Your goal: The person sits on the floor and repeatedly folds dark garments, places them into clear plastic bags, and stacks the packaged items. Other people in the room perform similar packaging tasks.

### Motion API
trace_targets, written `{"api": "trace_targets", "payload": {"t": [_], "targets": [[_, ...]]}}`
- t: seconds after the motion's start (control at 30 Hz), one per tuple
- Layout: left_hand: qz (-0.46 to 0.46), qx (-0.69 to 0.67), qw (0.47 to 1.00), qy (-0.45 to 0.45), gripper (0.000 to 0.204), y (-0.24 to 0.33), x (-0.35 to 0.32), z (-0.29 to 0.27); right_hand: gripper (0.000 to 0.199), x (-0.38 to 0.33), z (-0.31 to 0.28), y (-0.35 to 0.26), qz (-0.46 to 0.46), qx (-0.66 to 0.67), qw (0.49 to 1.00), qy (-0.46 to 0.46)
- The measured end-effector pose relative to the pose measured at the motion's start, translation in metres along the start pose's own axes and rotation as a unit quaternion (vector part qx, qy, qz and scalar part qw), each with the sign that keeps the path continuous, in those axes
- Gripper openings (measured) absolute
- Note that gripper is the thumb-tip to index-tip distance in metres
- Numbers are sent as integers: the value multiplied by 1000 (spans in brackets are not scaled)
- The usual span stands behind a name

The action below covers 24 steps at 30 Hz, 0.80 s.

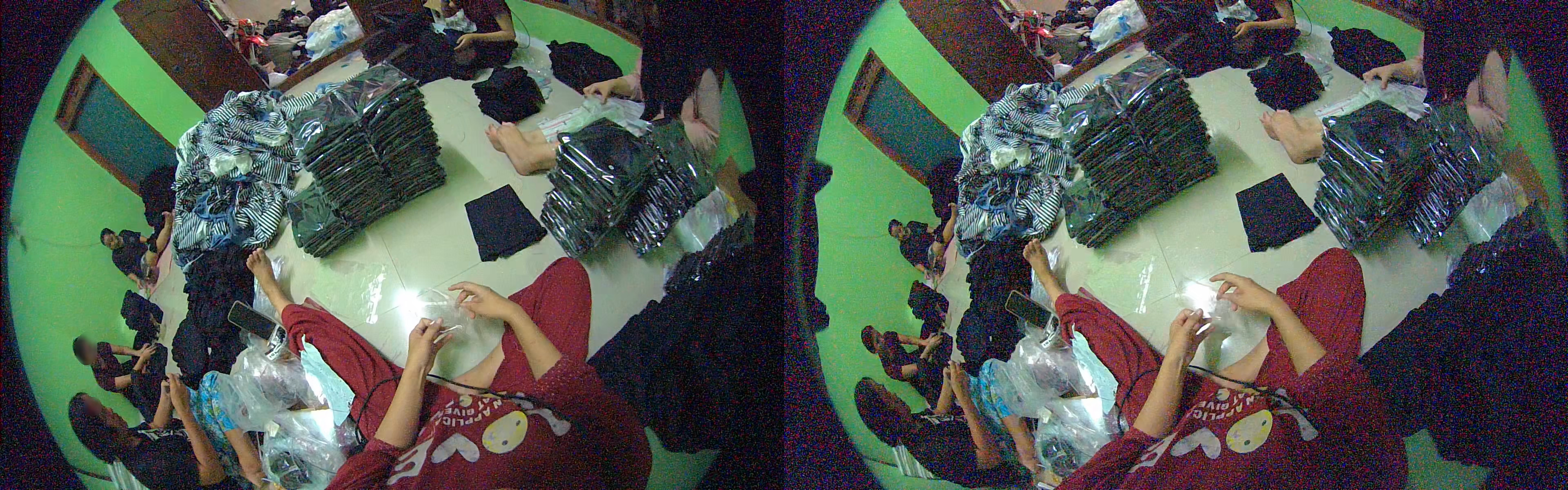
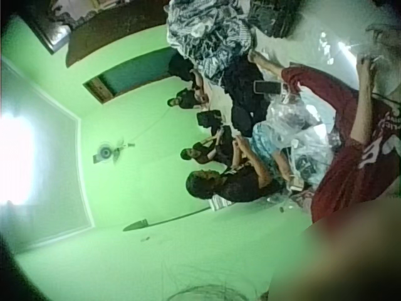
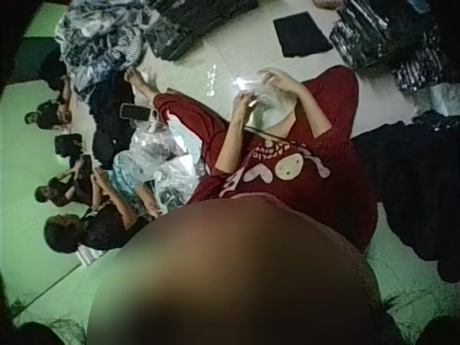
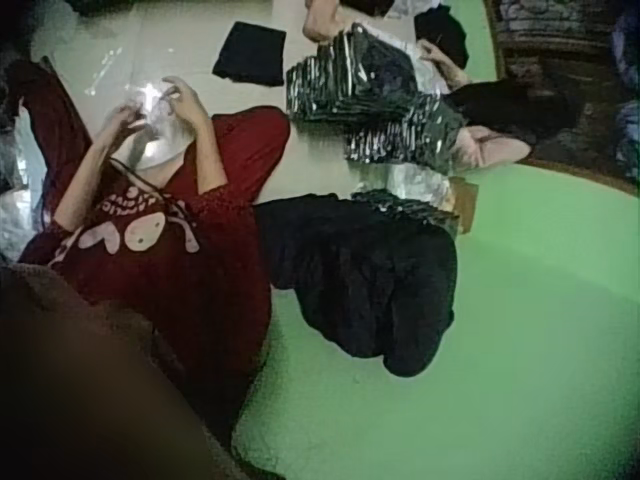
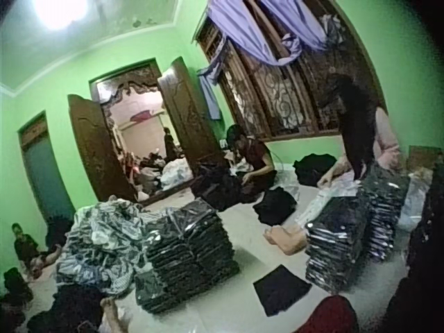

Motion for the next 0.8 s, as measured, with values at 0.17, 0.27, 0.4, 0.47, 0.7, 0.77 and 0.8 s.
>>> {"api": "trace_targets", "payload": {"t": [0.17, 0.27, 0.4, 0.47, 0.7, 0.77, 0.8], "targets": [[140, 154, 973, 104, 15, 12, 8, -1, 42, -2, -22, -3, -48, 11, 996, 68], [250, 329, 900, 141, 10, 56, 22, 0, 43, -11, -31, -8, -29, 16, 996, 78], [480, 534, 668, 194, 13, 127, 4, 23, 45, -21, -46, -21, -41, 52, 994, 89], [548, 581, 585, 142, 15, 135, -3, 40, 45, -29, -57, -23, -29, 70, 990, 122], [255, 756, 571, -195, 17, 22, 12, 41, 47, -7, -27, -14, -99, -52, 989, 92], [265, 746, 571, -216, 25, 9, 16, 36, 48, -3, -6, 1, -56, -88, 994, 41], [260, 747, 571, -221, 29, 4, 17, 31, 53, 0, 5, 9, -16, -103, 995, -7]]}}
Point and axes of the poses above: each hand's wrist, its own x-axis towards the middle knuckle, its own z-axis out of the palm, y = z × x, the point moved 4 cm from there along x, towards the middle knuckle, and after that the axes turned 3 degrees about z, right-handed, at the moved point
